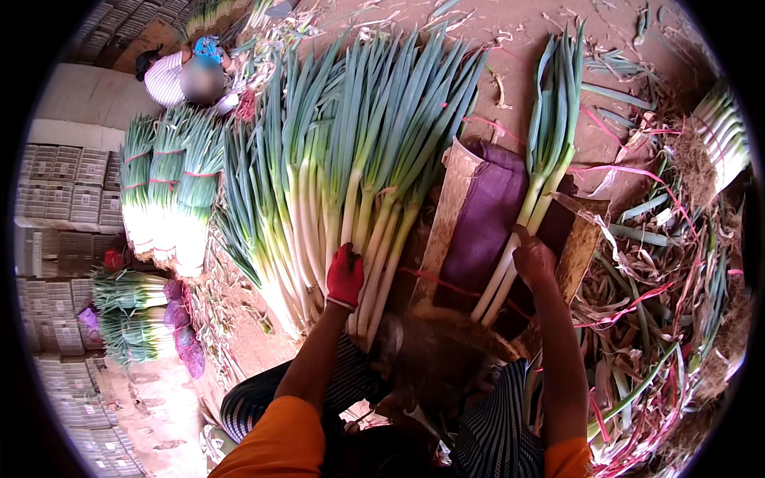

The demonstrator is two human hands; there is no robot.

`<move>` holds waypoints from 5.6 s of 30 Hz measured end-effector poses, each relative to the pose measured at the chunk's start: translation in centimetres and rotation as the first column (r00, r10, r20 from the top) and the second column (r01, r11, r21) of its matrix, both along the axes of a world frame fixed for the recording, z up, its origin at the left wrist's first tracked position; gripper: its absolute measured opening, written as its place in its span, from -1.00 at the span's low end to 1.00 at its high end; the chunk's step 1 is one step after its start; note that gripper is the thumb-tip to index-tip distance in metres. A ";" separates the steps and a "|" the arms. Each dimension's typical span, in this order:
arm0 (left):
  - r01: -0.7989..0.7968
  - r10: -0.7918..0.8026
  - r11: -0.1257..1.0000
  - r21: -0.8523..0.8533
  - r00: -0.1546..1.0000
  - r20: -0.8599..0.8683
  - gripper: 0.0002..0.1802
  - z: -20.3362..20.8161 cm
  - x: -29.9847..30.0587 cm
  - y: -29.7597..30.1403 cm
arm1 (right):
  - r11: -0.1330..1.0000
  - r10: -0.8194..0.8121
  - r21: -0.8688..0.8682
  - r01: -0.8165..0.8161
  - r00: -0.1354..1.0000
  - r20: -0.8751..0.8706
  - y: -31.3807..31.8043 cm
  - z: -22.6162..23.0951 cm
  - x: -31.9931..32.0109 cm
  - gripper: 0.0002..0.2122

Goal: The person bundles leeks using red ribbons and trims the roots and ends of the bundled leeks with a knife on a wooden block.

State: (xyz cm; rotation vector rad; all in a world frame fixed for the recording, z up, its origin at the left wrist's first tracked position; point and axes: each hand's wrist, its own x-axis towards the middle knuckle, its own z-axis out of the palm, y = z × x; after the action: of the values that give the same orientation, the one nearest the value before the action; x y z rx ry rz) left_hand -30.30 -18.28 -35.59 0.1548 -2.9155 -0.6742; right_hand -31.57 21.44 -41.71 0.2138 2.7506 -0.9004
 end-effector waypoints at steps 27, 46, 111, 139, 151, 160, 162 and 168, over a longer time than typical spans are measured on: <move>-0.267 0.100 0.560 0.785 0.962 0.256 -0.70 12.6 -5.3 8.6 | 1.000 0.006 0.013 -0.007 0.999 0.046 -0.4 0.9 -0.2 -0.59; -0.174 -0.308 0.599 0.781 0.851 0.426 -0.60 -6.8 1.2 21.6 | 0.999 -0.009 0.048 0.008 1.000 0.025 -0.3 0.4 -0.1 -0.56; -0.148 -0.099 0.384 0.912 0.975 0.200 -0.79 10.6 -6.7 14.2 | 0.940 0.225 0.284 -0.187 0.968 -0.110 -1.2 0.2 0.6 -0.49; -0.486 -0.515 0.224 0.845 0.677 0.526 -0.70 6.2 -3.0 21.7 | 0.969 0.173 0.184 -0.165 0.985 -0.024 -1.2 0.7 0.6 -0.42; 0.334 -0.335 0.941 0.061 0.881 0.335 -0.69 -5.6 -0.3 20.6 | 0.965 0.163 0.231 -0.127 0.976 -0.144 -1.3 -0.8 0.9 -0.44; 0.579 -0.375 0.809 -0.103 0.642 0.669 -0.70 -4.3 -2.1 22.2 | 0.926 0.229 0.309 -0.215 0.973 -0.011 -2.0 0.5 -0.1 -0.41; 0.547 -0.389 0.833 -0.084 0.686 0.615 -0.69 -4.2 -1.4 22.0 | 0.912 0.246 0.333 -0.238 0.969 0.018 -1.9 1.2 0.1 -0.39; 0.461 -0.399 0.886 0.042 0.715 0.574 -0.66 -4.4 -0.8 20.8 | 0.897 0.400 0.144 -0.418 0.905 0.143 -3.4 1.0 0.4 -0.33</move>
State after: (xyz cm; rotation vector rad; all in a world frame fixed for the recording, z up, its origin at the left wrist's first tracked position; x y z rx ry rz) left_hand -31.09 2.48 -39.99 -0.4418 -3.6133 -0.6068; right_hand -31.15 18.00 -40.76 -0.2748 2.6194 -0.5229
